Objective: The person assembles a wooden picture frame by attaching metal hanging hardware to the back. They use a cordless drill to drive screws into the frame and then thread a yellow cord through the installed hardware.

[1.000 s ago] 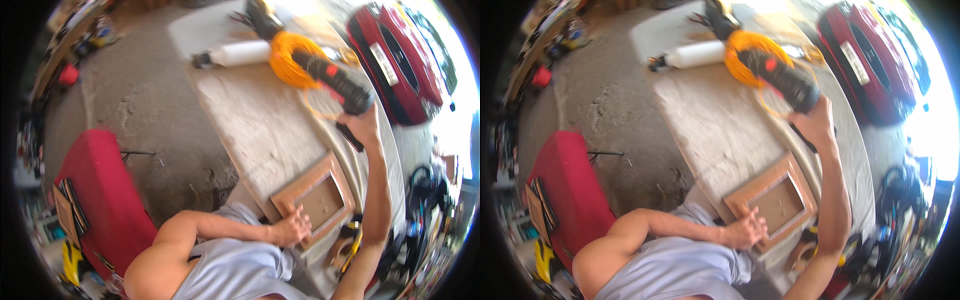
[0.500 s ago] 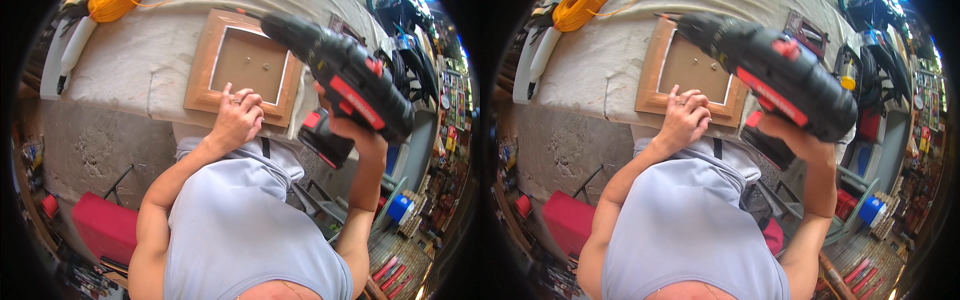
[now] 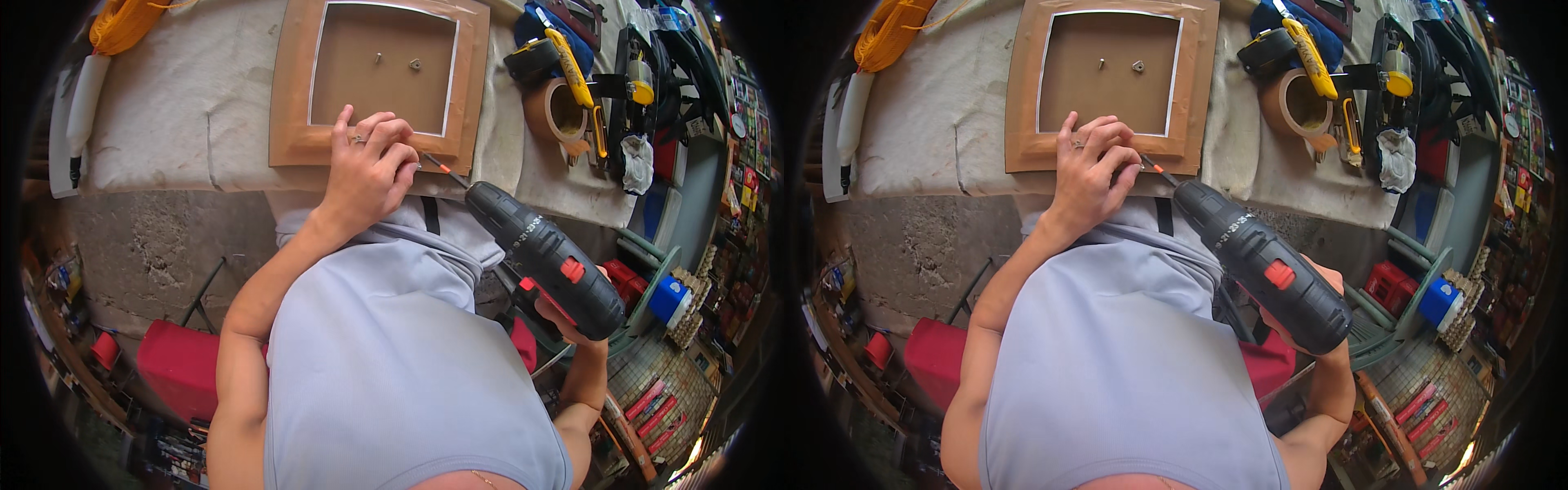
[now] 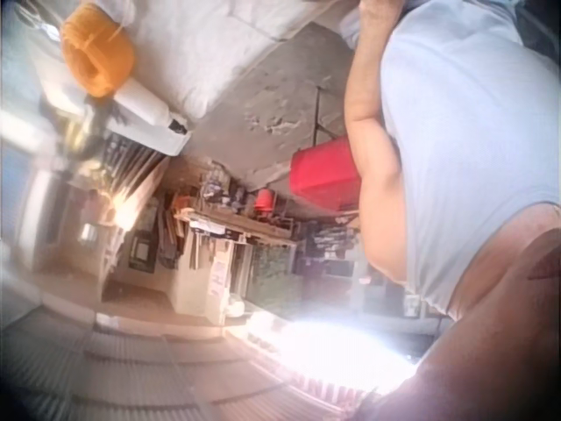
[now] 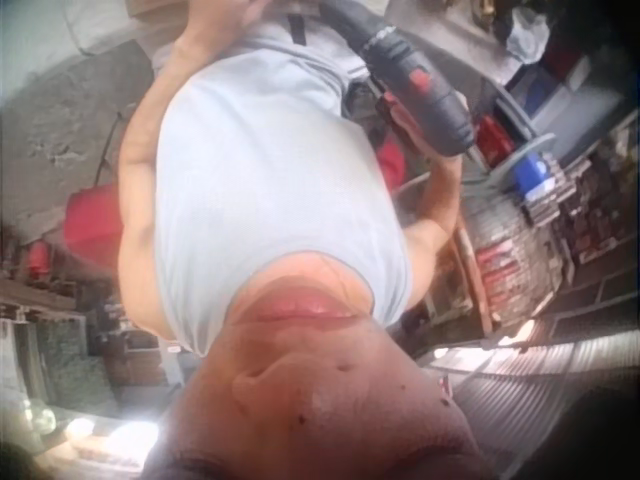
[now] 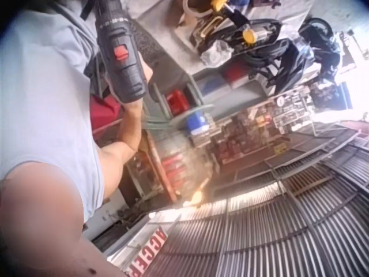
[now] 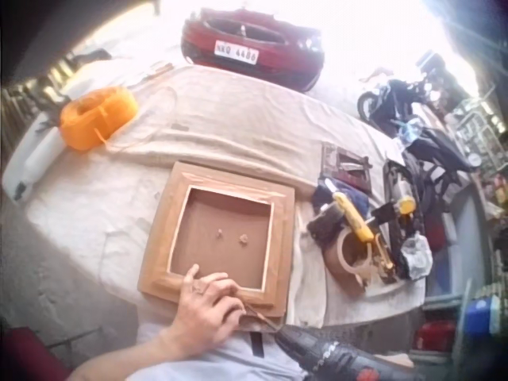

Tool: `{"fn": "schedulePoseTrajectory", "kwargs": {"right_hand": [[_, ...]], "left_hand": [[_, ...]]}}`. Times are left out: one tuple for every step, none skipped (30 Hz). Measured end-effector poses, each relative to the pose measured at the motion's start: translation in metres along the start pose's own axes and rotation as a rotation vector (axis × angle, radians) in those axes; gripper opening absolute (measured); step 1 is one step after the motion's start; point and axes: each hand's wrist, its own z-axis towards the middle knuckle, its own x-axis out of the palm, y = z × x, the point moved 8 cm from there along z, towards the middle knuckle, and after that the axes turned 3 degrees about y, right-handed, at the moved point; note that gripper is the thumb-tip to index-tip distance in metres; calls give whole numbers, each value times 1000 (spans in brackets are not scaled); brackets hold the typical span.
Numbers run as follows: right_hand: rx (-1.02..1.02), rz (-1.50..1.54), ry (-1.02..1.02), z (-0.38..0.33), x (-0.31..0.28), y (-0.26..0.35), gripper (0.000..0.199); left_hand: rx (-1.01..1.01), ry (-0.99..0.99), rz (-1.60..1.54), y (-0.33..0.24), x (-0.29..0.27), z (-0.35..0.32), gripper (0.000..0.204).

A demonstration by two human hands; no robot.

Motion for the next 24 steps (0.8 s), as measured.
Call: {"fn": "schedulePoseTrajectory", "kwargs": {"right_hand": [[-10, -38, -20, -7, 1, -3, 36], [-11, -47, -38, -10, 2, -6, 35], [-11, -56, -54, -15, 3, -8, 35], [-1, -36, -63, -17, 5, -10, 34], [2, -33, -68, -18, 5, -12, 34], [6, -31, -74, -20, 7, -13, 33], [5, -49, -72, -20, 9, -13, 33], [13, -45, -65, -21, 11, -14, 33], [21, -42, -57, -21, 12, -15, 33], [39, -20, -43, -21, 13, -15, 33], [45, -7, -40, -20, 13, -16, 33], [51, 7, -36, -21, 14, -17, 33], [42, 15, -40, -20, 14, -18, 32], [55, 11, -48, -20, 14, -18, 33], [68, 8, -56, -19, 14, -18, 33], [102, -7, -66, -18, 12, -16, 34], [110, -23, -74, -19, 11, -16, 35], [119, -39, -83, -19, 10, -16, 35], [100, -54, -91, -21, 10, -17, 35], [96, -42, -92, -21, 11, -18, 36], [93, -30, -94, -22, 11, -19, 36], [106, 8, -91, -21, 12, -20, 36], [107, 35, -85, -20, 13, -21, 36], [109, 61, -80, -20, 14, -21, 36]], "left_hand": [[-6, 10, -13, 1, 0, 0, 10], [-8, 20, -25, 3, -1, 0, 9], [-26, 26, -54, 5, -1, 0, 8], [-45, 31, -82, 6, -2, -1, 7], [-62, 38, -108, 8, -2, 0, 7], [-110, 53, -168, 11, -2, 1, 7], [-157, 68, -227, 14, -4, 2, 7], [-207, 83, -285, 17, -5, 3, 8], [-250, 75, -338, 19, -8, 4, 9], [-294, 67, -391, 20, -11, 5, 10], [-335, 60, -445, 23, -11, 5, 11], [-329, 68, -428, 22, -10, 6, 11], [-323, 76, -411, 23, -10, 7, 11], [-317, 84, -392, 22, -9, 7, 12], [-317, 88, -386, 22, -9, 8, 12], [-318, 92, -379, 21, -9, 8, 12], [-320, 96, -376, 21, -9, 8, 12], [-311, 102, -361, 20, -9, 9, 12], [-303, 108, -347, 19, -9, 9, 12], [-297, 113, -332, 18, -8, 9, 12], [-301, 111, -338, 19, -8, 9, 13], [-305, 108, -344, 19, -8, 9, 14], [-308, 106, -349, 20, -8, 9, 14], [-300, 114, -345, 19, -7, 9, 14]]}}
